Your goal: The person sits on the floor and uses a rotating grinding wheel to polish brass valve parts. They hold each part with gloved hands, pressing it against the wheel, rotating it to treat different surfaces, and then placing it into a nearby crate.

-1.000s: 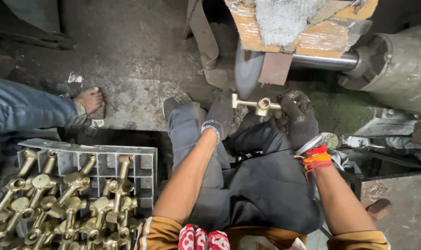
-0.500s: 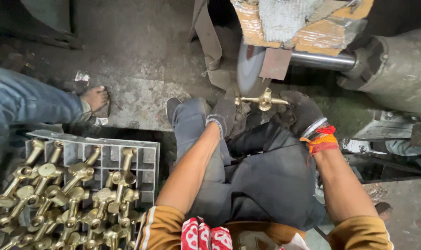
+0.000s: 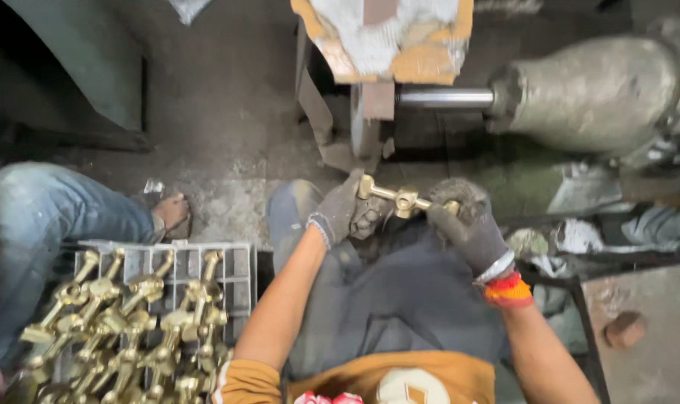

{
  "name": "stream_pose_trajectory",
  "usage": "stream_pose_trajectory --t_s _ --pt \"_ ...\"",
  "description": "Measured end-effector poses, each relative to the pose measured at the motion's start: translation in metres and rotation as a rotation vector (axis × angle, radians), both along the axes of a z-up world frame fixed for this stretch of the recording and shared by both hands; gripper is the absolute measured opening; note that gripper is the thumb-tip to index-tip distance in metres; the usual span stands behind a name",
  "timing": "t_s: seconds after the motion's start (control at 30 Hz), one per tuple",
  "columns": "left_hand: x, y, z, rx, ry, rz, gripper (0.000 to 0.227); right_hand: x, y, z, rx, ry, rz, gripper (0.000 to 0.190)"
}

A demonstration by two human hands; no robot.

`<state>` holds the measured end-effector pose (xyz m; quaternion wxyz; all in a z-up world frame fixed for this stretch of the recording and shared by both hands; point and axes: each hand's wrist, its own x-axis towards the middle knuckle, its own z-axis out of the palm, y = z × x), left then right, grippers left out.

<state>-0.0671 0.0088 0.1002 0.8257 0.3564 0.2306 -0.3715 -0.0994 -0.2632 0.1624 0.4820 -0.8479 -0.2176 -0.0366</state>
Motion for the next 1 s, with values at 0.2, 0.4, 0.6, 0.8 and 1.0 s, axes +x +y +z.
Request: stream_pose_trajectory --t_s 0.2,0.4,0.6,0.8,1.0 --pt "-0.039 -0.008 0.038 0.427 -0.497 0.056 0.046 -0.056 0.019 0.049 -0.129 0.006 -0.139 0.026" --pt "-0.06 -0.024 0.028 0.067 -0.493 -0.014 0.048 -0.071 0.006 0.056 -0.189 -0.121 -0.153 0.026" --pt "-0.066 -0.026 0.057 0.417 -0.401 0.058 0.033 -0.063 -0.082 0.018 -0.187 -0.092 -0.324 0.051" --pt "-0.058 -0.041 0.076 0.426 -0.15 0.2 0.036 -0.095 -0.287 -0.089 -0.986 0.706 -1.083 0.056" --pt "-0.04 -0.059 0.034 0.377 -0.161 0.293 0.041 -0.189 -0.372 -0.147 -1.363 -0.032 -1.295 0.059"
